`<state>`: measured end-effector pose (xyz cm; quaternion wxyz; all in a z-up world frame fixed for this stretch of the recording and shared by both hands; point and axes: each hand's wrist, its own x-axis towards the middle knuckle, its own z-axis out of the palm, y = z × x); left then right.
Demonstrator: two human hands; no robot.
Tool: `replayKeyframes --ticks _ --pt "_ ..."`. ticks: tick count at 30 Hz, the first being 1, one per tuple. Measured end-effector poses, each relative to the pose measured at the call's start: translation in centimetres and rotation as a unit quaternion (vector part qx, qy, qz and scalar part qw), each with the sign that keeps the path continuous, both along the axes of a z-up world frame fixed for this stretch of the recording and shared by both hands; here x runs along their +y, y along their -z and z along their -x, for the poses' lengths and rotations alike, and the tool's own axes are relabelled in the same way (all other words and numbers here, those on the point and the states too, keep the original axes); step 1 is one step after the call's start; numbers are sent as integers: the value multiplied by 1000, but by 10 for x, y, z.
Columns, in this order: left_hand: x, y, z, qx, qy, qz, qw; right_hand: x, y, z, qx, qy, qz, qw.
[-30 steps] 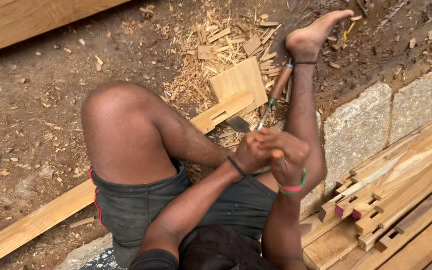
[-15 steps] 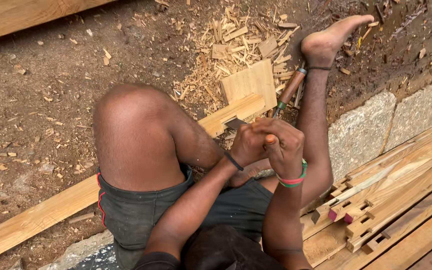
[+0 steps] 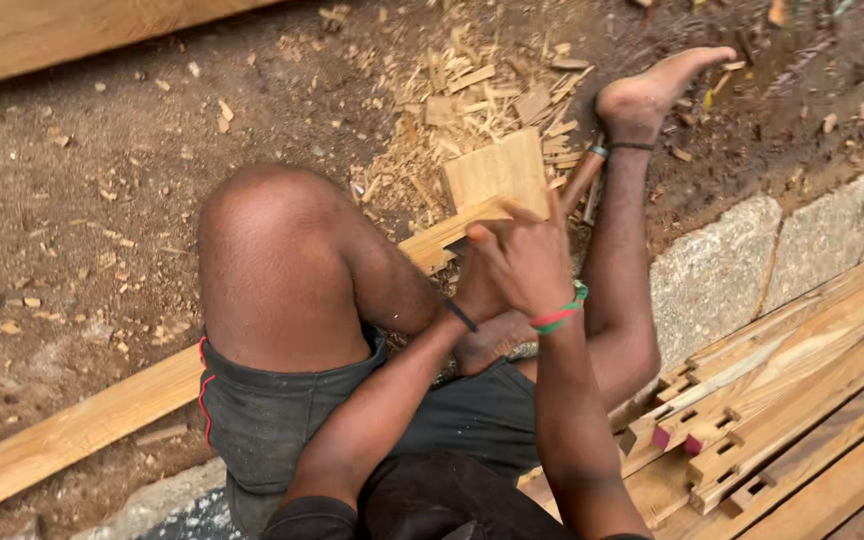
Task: The person sits on the ground and uses a chisel and wooden mallet to carve a small wooden block. They repeatedly strike the chisel to remove wood shavings and shape the block.
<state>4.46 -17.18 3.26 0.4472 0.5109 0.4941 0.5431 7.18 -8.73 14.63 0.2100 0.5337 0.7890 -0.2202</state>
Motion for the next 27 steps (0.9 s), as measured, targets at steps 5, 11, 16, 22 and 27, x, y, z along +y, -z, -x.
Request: replayKeyframes --ticks 5,11,16,22,27 --pt "-10 13 -15 1 57 12 998 4 -42 -15 164 20 -72 984" --pt "2 -2 -1 -65 17 -4 998 -13 -43 -18 107 73 -52 990" --pt "-18 23 -11 -53 13 98 994 -17 18 -1 -12 109 -39 993" --pt "-25 65 -39 34 19 2 999 -36 -8 -21 188 94 -97 973" --pt "-15 84 -25 -43 29 198 979 -24 25 5 170 131 -130 968"
